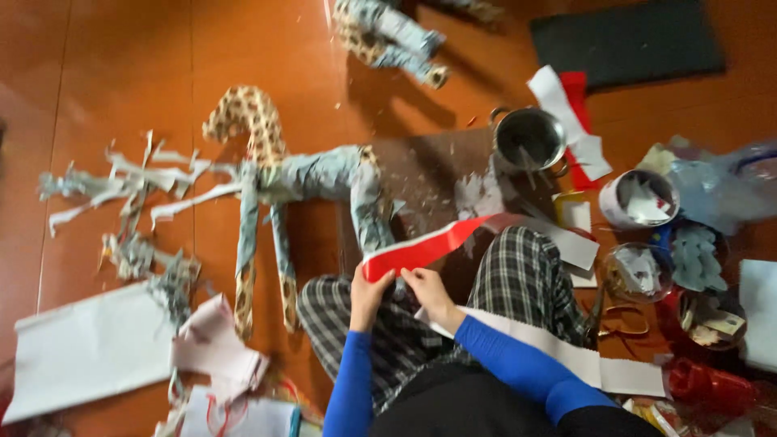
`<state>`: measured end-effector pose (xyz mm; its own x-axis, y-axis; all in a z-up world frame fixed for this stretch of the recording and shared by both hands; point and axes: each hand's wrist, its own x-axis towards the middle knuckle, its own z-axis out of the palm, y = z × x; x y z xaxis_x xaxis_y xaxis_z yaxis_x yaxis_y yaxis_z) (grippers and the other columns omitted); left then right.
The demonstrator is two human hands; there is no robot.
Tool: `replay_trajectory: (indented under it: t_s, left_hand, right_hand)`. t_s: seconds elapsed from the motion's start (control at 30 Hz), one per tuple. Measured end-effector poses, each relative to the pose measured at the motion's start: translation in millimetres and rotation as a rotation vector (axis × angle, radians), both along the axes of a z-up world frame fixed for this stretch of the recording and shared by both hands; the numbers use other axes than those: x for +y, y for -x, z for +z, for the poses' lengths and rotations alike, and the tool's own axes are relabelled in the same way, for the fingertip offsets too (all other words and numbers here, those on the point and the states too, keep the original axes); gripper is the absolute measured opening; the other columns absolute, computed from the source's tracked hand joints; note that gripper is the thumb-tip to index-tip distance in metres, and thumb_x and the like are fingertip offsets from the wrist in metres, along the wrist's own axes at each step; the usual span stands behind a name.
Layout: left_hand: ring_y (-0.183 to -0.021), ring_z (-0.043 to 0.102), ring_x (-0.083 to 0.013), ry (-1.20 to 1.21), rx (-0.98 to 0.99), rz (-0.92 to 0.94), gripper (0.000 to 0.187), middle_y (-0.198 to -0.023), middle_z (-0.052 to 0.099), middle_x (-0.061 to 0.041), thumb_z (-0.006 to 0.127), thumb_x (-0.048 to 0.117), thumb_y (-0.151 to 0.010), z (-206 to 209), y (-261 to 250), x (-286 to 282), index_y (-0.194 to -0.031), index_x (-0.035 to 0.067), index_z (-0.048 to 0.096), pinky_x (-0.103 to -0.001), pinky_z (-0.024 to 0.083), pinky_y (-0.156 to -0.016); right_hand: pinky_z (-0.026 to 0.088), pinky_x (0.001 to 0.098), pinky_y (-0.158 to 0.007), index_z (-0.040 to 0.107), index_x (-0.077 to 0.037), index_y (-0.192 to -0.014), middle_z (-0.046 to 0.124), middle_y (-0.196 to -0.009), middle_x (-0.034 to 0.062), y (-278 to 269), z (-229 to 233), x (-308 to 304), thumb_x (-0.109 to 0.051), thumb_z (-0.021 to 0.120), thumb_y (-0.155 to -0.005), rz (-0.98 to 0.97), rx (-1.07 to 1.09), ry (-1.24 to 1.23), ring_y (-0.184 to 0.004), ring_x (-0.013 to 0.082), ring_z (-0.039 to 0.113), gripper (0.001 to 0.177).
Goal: Crafting a paper-mache giraffe by wrapping red tape and applying paper strips
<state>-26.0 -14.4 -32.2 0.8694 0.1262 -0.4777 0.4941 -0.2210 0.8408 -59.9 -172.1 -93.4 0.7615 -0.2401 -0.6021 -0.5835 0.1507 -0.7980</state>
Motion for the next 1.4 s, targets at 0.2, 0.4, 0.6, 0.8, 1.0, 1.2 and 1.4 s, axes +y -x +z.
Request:
replay_trajectory:
  t_s: [0.2, 0.4, 0.6, 0.8, 1.0, 1.2, 1.4]
  left_hand:
    - [-0.114, 0.074, -0.0309, -0.022, 0.02, 0.0, 0.085, -0.123, 0.075, -0.018, 0.098, 0.031, -0.074, 7, 5, 2, -0.151, 0.02, 0.064, -0.046, 0.059, -0.094]
    - [-0.158, 0.04, -0.0426, 0.248, -0.087, -0.149, 0.062, -0.167, 0.043, -0.032, 0.051, 0.035, -0.119, 70, 16, 0, -0.169, 0.003, 0.035, -0.06, 0.032, -0.129]
    - [-0.125, 0.066, -0.0554, 0.312, 0.127, -0.088, 0.068, -0.175, 0.023, -0.031, 0.036, 0.054, -0.117, 78, 19, 2, -0.177, 0.029, 0.018, -0.058, 0.07, -0.07]
    - [-0.161, 0.016, -0.0572, 0.08, -0.082, -0.112, 0.073, -0.178, 0.014, -0.034, 0.04, 0.036, -0.117, 79, 35, 0, -0.177, 0.022, 0.001, -0.072, 0.016, -0.131]
    - [-0.161, 0.023, -0.0558, -0.32, -0.362, 0.387, 0.099, -0.172, 0.025, -0.04, 0.077, 0.041, -0.104, 76, -11, 53, -0.178, 0.022, 0.014, -0.072, 0.016, -0.13]
    - [-0.119, 0.072, -0.0252, 0.738, -0.751, 0.375, 0.045, -0.125, 0.071, -0.016, 0.065, 0.046, -0.108, 147, -57, -7, -0.124, 0.004, 0.068, -0.05, 0.059, -0.119]
    - [-0.094, 0.078, -0.0427, -0.389, -0.788, -0.573, 0.07, -0.107, 0.074, -0.019, 0.068, 0.008, -0.102, 77, -29, -71, -0.167, 0.026, 0.047, -0.051, 0.062, -0.074]
  right_hand:
    - [0.038, 0.0474, -0.128, 0.048, -0.021, -0.167, 0.064, -0.155, 0.0169, -41, 119, 26, -0.066, 0.044, -0.112, 0.542, -0.026, 0.137, -0.151, 0.0286, 0.054, 0.071]
    - [0.05, 0.0534, -0.116, 0.081, -0.003, -0.123, 0.074, -0.134, 0.0251, -92, 39, 38, -0.088, 0.075, -0.082, 0.684, 0.019, 0.157, -0.136, 0.042, 0.065, 0.094]
    - [0.062, 0.0355, -0.08, 0.075, -0.008, -0.108, 0.08, -0.093, 0.0094, -81, 31, 41, -0.032, 0.1, -0.086, 0.214, 0.043, -0.513, -0.087, 0.0238, 0.08, 0.041]
    - [0.065, 0.0329, -0.082, 0.074, -0.016, -0.119, 0.08, -0.099, 0.0087, -73, -19, 37, -0.063, 0.081, -0.102, 0.204, -0.008, -0.508, -0.092, 0.021, 0.081, 0.05]
    - [0.058, 0.0277, -0.076, 0.071, -0.018, -0.092, 0.074, -0.075, 0.0025, -68, 44, 40, -0.064, 0.074, -0.104, 0.194, -0.076, -0.279, -0.073, 0.0123, 0.073, 0.048]
    - [0.052, 0.0429, -0.096, 0.063, -0.016, -0.145, 0.065, -0.13, 0.0113, -55, 78, 36, -0.062, 0.071, -0.097, 0.488, -1.152, 1.136, -0.131, 0.0311, 0.059, 0.067]
    - [0.05, 0.039, -0.08, 0.067, -0.013, -0.109, 0.064, -0.098, 0.0066, -45, 111, 30, -0.045, 0.076, -0.096, 0.191, -0.726, 0.688, -0.1, 0.0238, 0.058, 0.036]
